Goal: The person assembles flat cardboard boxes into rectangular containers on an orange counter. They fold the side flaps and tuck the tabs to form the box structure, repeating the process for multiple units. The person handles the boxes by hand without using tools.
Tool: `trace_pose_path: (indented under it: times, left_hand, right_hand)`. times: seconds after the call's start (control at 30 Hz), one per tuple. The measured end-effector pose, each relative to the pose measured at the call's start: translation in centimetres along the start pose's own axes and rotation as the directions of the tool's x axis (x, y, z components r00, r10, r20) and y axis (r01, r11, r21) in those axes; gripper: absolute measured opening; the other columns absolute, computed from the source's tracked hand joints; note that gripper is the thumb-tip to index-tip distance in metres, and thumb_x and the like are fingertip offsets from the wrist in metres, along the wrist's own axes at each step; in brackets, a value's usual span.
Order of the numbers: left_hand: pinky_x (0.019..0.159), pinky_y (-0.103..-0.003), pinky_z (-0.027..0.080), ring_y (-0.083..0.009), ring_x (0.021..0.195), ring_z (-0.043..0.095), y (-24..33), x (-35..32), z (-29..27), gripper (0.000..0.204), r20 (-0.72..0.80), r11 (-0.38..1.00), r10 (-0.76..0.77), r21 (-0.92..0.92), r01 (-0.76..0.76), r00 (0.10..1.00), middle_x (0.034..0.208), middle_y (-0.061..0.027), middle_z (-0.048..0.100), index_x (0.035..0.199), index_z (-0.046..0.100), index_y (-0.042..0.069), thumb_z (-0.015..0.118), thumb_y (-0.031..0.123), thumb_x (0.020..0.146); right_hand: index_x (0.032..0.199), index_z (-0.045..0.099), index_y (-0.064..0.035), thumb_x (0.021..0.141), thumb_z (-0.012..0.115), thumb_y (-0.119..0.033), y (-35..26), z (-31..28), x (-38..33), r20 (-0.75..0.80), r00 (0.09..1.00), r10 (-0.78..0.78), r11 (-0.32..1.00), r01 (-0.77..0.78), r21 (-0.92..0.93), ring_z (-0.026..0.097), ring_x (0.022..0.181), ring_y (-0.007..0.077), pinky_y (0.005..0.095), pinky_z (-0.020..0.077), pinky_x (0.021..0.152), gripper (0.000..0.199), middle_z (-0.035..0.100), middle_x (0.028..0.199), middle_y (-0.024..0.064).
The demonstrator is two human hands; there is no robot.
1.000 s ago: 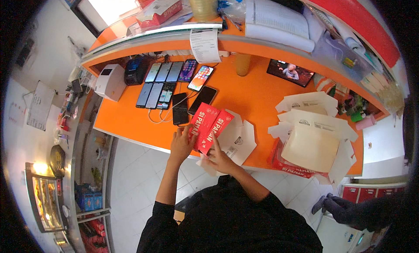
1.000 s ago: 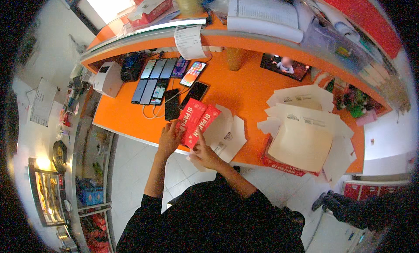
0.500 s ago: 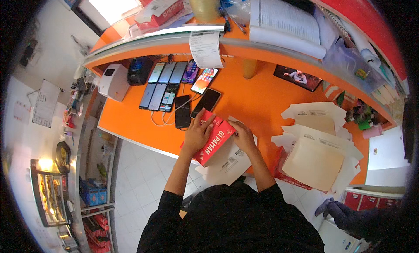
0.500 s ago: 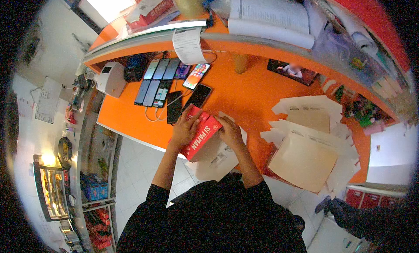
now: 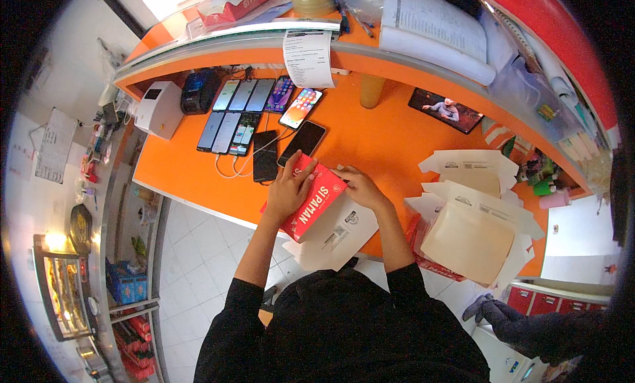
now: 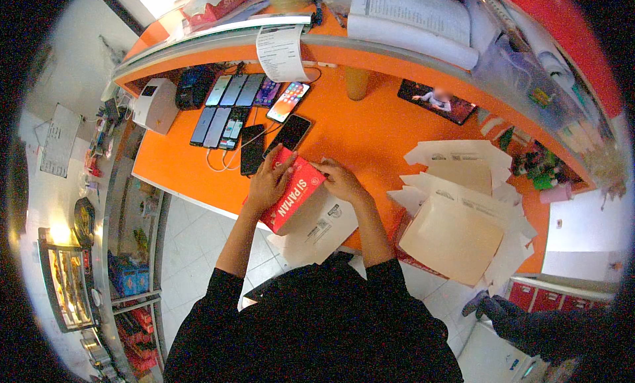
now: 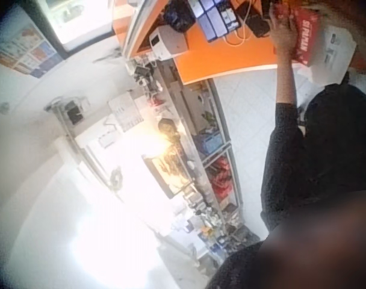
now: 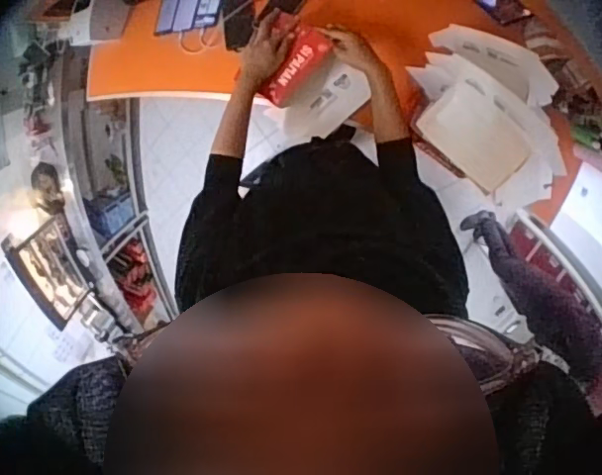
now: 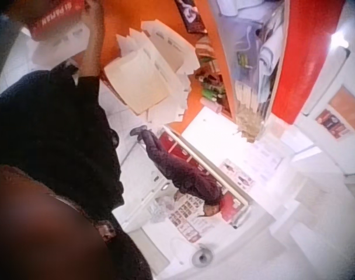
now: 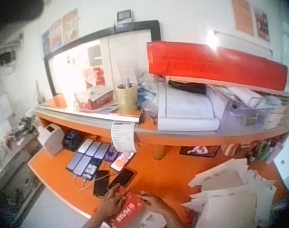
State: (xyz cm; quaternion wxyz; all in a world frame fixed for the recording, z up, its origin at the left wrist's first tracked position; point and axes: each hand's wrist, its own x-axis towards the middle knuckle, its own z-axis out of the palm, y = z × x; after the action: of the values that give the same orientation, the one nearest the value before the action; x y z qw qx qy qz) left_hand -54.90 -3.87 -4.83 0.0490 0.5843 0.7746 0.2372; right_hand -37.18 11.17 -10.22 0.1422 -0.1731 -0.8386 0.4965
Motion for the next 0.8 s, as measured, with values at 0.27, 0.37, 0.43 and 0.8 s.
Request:
trace_pose_path:
  times: [0.27,0.37,0.43,0.8]
  left_hand:
    - [0.09,-0.047,0.053,-0.0385,0.115,0.057,-0.7,0.1,0.6,0.039,-0.03,0.998,0.046,0.05,-0.045,0.998,0.148,-0.0102,0.038,0.134,0.056,0.033,0.051,0.038,0.096]
    - [0.092,-0.046,0.051,-0.0377,0.117,0.056,-0.6,0.1,0.2,0.039,-0.008,0.999,0.034,0.015,-0.034,0.999,0.148,-0.0108,0.037,0.134,0.056,0.031,0.052,0.038,0.096]
    - [0.097,-0.044,0.048,-0.0357,0.122,0.053,-0.4,0.1,-0.1,0.04,0.022,0.999,0.031,-0.012,-0.031,0.999,0.149,-0.0129,0.037,0.135,0.056,0.028,0.052,0.037,0.096]
    - [0.099,-0.047,0.045,-0.0345,0.124,0.051,-0.6,1.3,-1.1,0.041,0.173,0.991,0.124,-0.067,-0.114,0.977,0.148,-0.0104,0.039,0.135,0.055,0.029,0.051,0.039,0.096]
  right_hand:
    - [0.123,0.06,-0.0014,0.082,0.057,0.005,3.7,3.0,1.3,-0.091,0.996,-0.005,0.997,0.011,0.071,0.06,0.1,0.0273,0.0339,0.0472,0.09,0.041,0.061,0.108,0.014]
    - [0.118,0.061,-0.0001,0.083,0.063,0.002,4.4,4.2,0.9,-0.149,0.985,0.088,0.986,-0.065,0.153,0.064,0.093,0.023,0.0314,0.0511,0.081,0.034,0.063,0.104,0.0115]
    - [0.114,0.061,0.0012,0.084,0.067,0.0,4.7,4.8,-0.3,-0.259,0.954,0.152,0.96,-0.08,0.268,0.066,0.09,0.0192,0.0296,0.0527,0.077,0.031,0.065,0.103,0.0098]
    - [0.113,0.062,0.0007,0.077,0.064,0.012,5.7,6.0,0.1,-0.483,0.865,0.133,0.978,-0.035,0.206,0.066,0.099,0.0225,0.0316,0.0549,0.083,0.037,0.067,0.112,0.013]
